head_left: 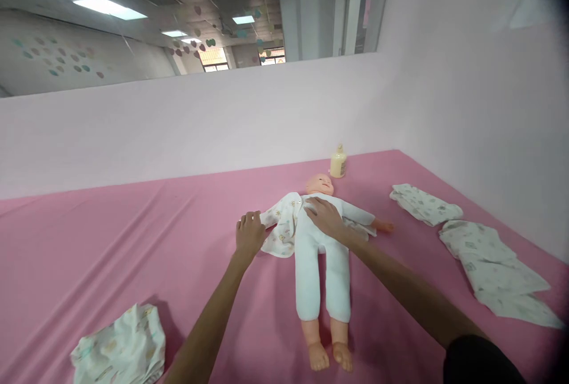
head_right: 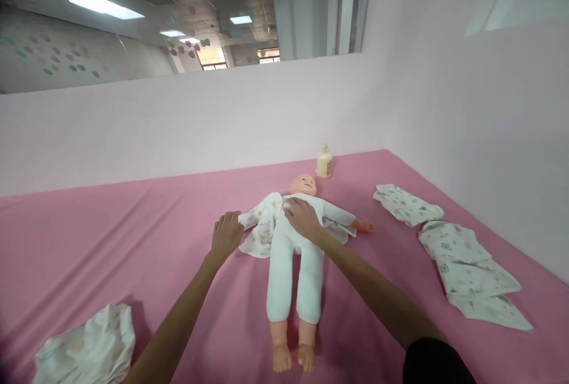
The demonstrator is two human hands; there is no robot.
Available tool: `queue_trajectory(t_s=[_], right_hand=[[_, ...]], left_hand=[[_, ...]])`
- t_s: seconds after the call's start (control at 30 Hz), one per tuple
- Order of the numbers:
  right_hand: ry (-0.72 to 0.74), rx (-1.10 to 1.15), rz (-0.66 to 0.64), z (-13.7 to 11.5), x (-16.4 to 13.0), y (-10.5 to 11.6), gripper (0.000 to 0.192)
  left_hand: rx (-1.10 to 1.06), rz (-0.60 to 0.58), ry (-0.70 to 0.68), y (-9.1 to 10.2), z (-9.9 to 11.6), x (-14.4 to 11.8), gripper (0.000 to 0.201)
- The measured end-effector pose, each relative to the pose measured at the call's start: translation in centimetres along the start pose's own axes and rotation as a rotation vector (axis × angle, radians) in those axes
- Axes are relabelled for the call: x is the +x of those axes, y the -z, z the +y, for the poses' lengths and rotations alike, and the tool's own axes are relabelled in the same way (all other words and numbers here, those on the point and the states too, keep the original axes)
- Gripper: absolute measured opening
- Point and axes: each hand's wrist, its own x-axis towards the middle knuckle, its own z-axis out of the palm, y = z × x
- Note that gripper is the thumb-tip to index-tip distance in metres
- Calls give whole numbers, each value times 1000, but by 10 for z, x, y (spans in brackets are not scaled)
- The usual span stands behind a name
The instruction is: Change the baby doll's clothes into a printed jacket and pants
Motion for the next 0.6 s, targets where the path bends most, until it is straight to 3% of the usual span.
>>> queue_trajectory(t_s=[0.13,0.23,0.3,0.37,0.47,0.6], right_hand=[[-192,324,244,33,-80,27,27],[-487,452,314,66,-129,48,29],[-765,704,350,85,-146,57,22],[-964,973,385,99,-149,62,11],[-1035,1181,409,111,-135,62,6],[-994,1255,379,123,-108,55,14]], left_hand=[[-352,192,-250,31,71,-9,31],[-429,144,-528,41,135,2,33],[-406,64,-698,38,180,19,34],[-258,-115,-860,28,221,40,43],[-48,-355,-913,8,265,67,55],[70,-458,-893,-12,280,86,60]])
